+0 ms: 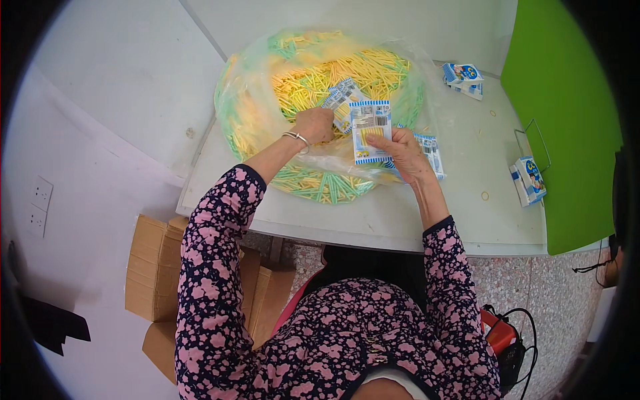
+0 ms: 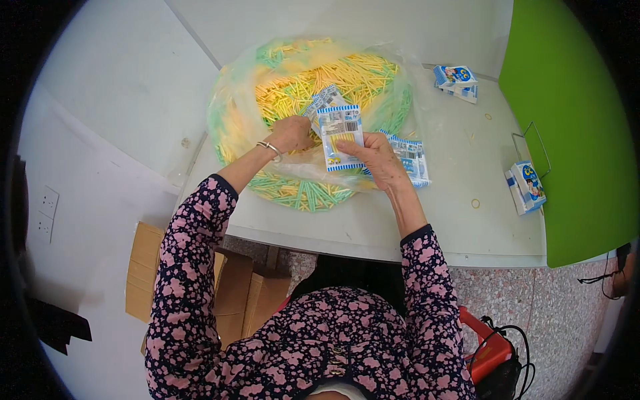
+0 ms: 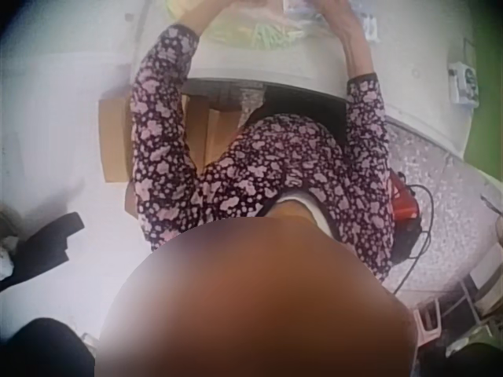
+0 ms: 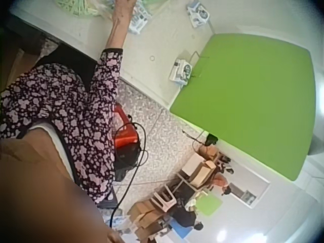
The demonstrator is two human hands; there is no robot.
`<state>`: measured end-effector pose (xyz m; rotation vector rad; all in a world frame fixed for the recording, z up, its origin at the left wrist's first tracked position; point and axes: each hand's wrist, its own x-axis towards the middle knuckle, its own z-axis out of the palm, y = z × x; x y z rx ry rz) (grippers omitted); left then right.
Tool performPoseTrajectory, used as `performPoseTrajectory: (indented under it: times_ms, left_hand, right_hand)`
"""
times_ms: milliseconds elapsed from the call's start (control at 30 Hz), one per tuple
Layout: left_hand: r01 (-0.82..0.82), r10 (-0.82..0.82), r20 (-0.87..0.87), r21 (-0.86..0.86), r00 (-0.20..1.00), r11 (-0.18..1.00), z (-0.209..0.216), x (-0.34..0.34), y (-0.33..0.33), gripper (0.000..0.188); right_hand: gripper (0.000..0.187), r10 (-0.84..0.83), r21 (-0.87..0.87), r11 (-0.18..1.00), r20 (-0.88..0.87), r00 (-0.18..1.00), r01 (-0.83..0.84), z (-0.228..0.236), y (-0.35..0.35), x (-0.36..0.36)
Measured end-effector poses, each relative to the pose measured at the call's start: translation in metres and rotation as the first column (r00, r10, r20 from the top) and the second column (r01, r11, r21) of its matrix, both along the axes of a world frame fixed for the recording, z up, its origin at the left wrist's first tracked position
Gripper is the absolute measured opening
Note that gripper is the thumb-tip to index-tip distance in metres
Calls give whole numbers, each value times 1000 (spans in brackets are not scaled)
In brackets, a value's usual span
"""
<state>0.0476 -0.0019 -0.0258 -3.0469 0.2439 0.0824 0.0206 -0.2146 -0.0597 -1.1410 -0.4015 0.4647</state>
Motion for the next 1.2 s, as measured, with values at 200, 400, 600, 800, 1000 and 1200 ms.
performPoseTrajectory:
  times_ms: [200, 400, 600, 800, 1000, 1200]
  left_hand:
    - [54, -55, 31, 54, 998, 997, -2, 9, 25, 20]
    - [115, -170, 232, 232, 958, 966, 58, -25, 34, 9]
    - [425, -430, 348, 95, 833, 900, 107, -57, 9, 3]
    - [572, -580, 364, 141, 729, 808, 107, -64, 0, 11]
    - [678, -672, 361, 133, 646, 723, 98, -67, -16, 15]
    - [622, -599, 454, 119, 659, 774, 110, -67, -7, 17]
  right_hand:
    - [23, -3, -6, 1000, 5, 1000, 3, 4, -6, -2]
    - [26, 13, -98, 995, 41, 999, -9, 0, -9, 0]
    - [26, 101, -225, 971, 87, 991, -79, -1, -5, 0]
    - [26, 147, -280, 953, 105, 984, -113, 6, -3, -5]
    - [25, 165, -351, 929, 114, 980, -116, 5, -5, -6]
    - [24, 175, -350, 929, 133, 975, -119, 2, -10, -4]
